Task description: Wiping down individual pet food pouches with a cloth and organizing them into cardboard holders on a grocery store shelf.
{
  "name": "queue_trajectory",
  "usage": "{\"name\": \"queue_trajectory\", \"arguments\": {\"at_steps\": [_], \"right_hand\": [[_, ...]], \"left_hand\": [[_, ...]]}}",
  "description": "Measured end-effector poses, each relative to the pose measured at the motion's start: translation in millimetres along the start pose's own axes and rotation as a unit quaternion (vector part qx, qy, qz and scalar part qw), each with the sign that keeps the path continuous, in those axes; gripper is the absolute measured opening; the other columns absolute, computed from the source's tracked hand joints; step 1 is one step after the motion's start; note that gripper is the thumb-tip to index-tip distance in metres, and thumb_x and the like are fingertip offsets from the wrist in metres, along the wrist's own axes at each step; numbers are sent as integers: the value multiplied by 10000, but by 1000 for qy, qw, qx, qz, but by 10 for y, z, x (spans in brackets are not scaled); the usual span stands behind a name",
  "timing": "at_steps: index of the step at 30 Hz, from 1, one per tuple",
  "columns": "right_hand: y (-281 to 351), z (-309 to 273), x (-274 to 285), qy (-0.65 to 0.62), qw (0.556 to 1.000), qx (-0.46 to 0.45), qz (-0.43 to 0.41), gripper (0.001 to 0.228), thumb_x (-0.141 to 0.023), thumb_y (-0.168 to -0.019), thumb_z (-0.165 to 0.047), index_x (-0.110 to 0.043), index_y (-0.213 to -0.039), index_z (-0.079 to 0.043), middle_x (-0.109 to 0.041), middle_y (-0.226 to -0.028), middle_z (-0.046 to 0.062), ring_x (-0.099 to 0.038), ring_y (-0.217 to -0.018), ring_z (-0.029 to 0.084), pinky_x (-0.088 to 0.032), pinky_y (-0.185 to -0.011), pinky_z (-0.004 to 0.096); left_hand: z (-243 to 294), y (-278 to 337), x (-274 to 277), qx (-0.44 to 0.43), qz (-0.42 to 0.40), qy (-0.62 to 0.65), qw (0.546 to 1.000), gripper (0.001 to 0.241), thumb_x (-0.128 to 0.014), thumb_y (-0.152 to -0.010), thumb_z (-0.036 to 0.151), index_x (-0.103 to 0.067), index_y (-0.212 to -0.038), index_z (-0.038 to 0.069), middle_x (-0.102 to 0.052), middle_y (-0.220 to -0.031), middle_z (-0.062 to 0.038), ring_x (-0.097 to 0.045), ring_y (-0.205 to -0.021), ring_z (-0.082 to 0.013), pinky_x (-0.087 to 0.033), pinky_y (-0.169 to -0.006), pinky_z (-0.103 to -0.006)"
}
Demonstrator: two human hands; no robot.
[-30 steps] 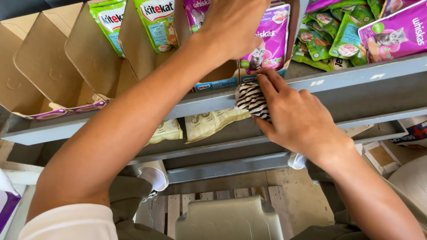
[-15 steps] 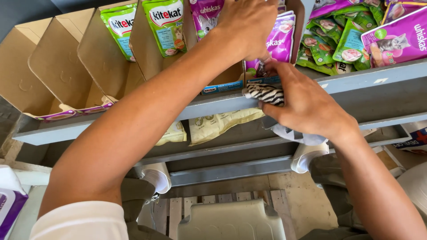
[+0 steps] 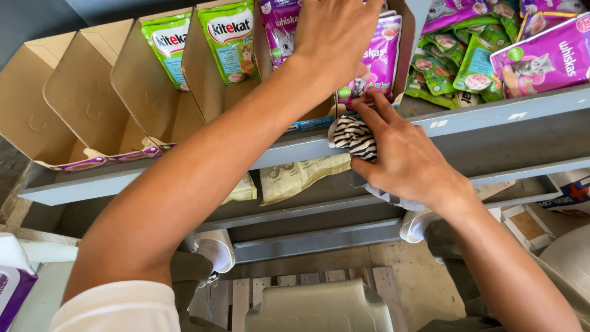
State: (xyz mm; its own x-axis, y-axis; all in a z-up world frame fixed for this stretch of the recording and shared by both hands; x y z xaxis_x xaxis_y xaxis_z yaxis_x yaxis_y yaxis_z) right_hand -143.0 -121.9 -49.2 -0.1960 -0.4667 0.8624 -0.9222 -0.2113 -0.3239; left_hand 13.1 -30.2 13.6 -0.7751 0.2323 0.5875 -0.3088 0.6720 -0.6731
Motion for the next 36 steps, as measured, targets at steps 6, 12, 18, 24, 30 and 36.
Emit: {"name": "queue_trajectory", "arguments": {"at_steps": [6,12,18,24,30,36], "right_hand": [[40,37,-54,1,998,49,27,916,-744,-691,-141,-393,-1526,-1,-438,-1552,228,-606,-1141,445,-538,-869,519],[1,-131,-65,40,998,-42,-2,850,-710,-747,-215,-383,-1523,-99,-376,-1587,166,-646,-998,527,-533,-796,631],[-3,-189,-130,87,995,-40,21,845,-770,-696,-203,-434,-1462,-84,-466,-1459,216,-678,-884,510,-581,-706,598],[-2,-175,-159,100,994,-43,26,857,-771,-706,-225,-416,-1472,-78,-448,-1471,223,-676,-878,517,-581,-704,604],[7,-178,-146,100,994,-41,26,862,-780,-702,-216,-407,-1465,-72,-447,-1454,233,-686,-814,527,-589,-667,609],[7,-167,-161,106,993,-53,18,881,-783,-704,-230,-395,-1480,-70,-424,-1481,230,-686,-832,531,-594,-687,609]], "left_hand": [[148,476,1200,2,93,466,880,190,-736,-885,241,-643,-895,75,-652,-780,-57,-570,-708,-195,-400,-693,-382],[205,1184,2005,-121,-98,844,514,44,-640,-874,79,-609,-846,70,-598,-821,-11,-559,-734,-179,-479,-776,-304],[179,1303,2081,-106,-95,839,525,49,-629,-879,90,-608,-843,65,-599,-814,-17,-556,-727,-184,-478,-766,-307],[210,1300,1982,-106,-94,840,523,60,-618,-885,100,-607,-841,61,-600,-807,-22,-552,-720,-189,-478,-757,-311],[222,1348,1550,-106,-97,837,528,75,-607,-890,111,-606,-839,56,-601,-800,-28,-549,-712,-194,-477,-747,-314],[95,2531,-133,-103,-102,834,533,92,-595,-896,121,-605,-836,52,-602,-794,-33,-546,-705,-199,-476,-738,-318]]}}
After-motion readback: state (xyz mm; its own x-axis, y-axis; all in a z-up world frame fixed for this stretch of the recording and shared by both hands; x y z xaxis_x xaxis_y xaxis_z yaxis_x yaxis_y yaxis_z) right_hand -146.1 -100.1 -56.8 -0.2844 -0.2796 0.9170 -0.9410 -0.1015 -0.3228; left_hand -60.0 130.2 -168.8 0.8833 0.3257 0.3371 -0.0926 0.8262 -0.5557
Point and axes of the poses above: each hand's wrist, its own y-axis away from the middle knuckle, its own x-axis out of the back of the hand, z = x × y, the point moved 2 cm from there along -y, towards the middle knuckle
